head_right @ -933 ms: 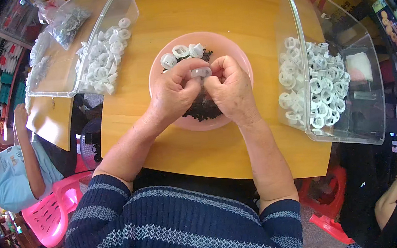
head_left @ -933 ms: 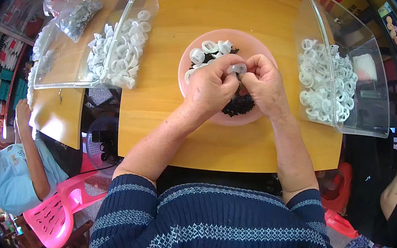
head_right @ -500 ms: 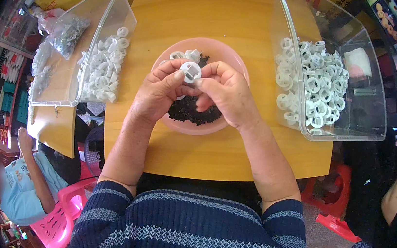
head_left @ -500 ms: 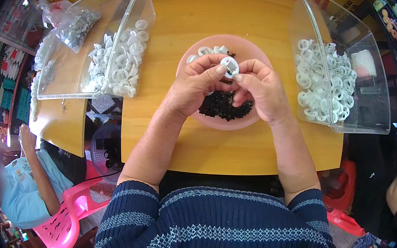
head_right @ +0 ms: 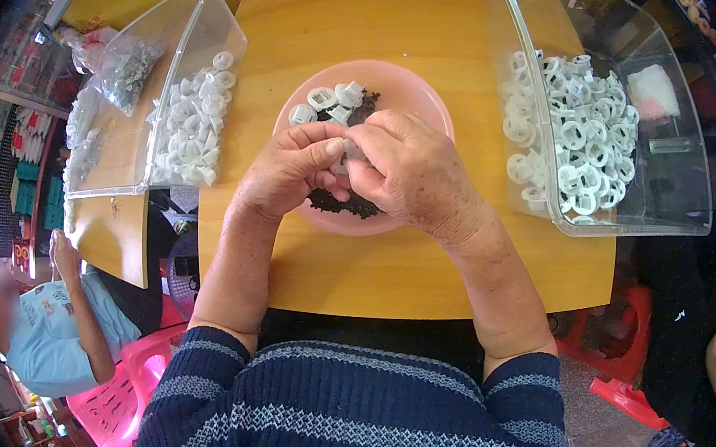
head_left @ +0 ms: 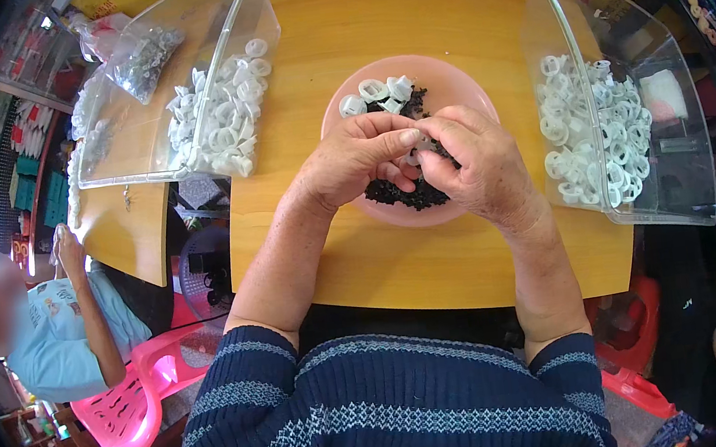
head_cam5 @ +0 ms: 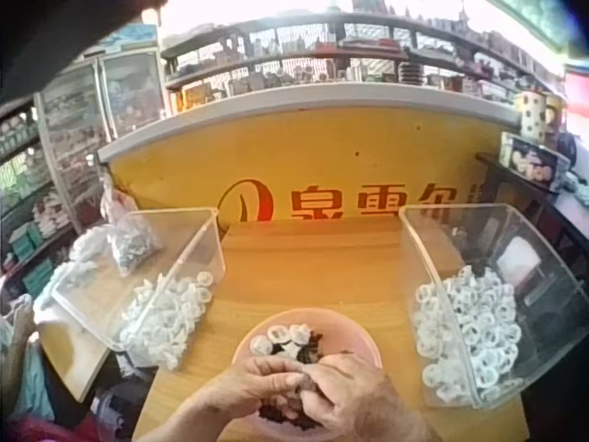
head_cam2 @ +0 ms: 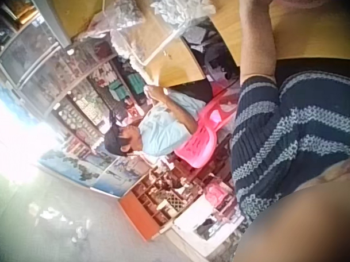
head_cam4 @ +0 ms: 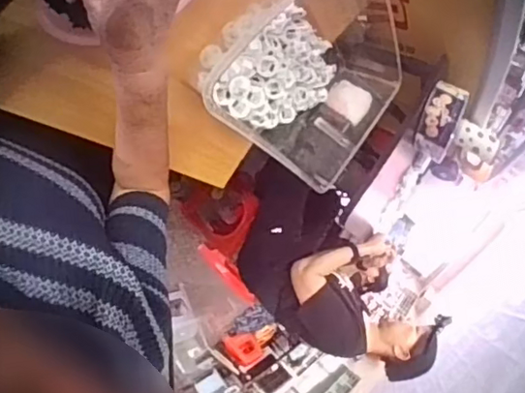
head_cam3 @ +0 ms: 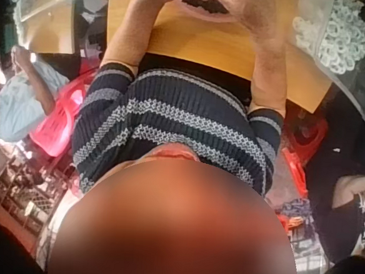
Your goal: The person assembles plastic components by inserting small black pieces into white plastic housings by hand and tossing the finished parts into a container.
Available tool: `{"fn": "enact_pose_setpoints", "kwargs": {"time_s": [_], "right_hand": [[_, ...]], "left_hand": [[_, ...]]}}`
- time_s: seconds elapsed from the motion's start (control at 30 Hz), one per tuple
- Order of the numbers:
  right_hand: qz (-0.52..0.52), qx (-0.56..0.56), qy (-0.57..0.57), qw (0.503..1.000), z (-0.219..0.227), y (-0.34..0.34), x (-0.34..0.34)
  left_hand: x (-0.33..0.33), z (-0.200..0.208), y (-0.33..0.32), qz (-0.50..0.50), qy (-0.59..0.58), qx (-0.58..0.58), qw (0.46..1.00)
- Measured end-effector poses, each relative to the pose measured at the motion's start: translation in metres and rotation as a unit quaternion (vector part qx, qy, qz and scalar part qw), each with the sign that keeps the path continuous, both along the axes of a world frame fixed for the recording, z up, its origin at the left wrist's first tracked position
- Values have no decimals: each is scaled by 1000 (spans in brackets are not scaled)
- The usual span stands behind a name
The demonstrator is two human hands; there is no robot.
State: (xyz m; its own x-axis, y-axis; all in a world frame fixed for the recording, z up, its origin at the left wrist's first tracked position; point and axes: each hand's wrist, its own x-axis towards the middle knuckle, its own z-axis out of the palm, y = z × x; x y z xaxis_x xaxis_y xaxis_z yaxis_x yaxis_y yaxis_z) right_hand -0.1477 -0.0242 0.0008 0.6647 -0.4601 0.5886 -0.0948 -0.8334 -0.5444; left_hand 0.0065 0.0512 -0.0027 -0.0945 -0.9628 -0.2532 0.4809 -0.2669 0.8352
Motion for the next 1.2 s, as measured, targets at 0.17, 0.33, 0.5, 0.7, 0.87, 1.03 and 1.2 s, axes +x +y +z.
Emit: {"fn": "enact_pose_setpoints", "kwargs": {"time_s": [0.17,0.33,0.5,0.7,0.87,1.03,1.2], "right_hand": [[-29,-61,-2,998,-1,3,4],[-32,-55,3,998,0,2,4],[-30,-41,-4,999,-1,2,4],[-19,-18,-26,999,-5,-1,5],[-33,-37,-3,999,-5,0,3],[-38,-28,7,999,-5,0,3],[-25,-8,-6,1000,-5,-1,4]], "left_hand": [[-4,0,1,12,-3,21,1000],[-6,-2,1,12,24,25,999],[-7,-2,1,24,34,32,999],[-5,-6,-2,28,95,32,995],[-6,-8,-2,33,-5,7,999],[-6,-9,-2,28,2,6,1000],[-2,-11,-3,22,28,5,999]]}}
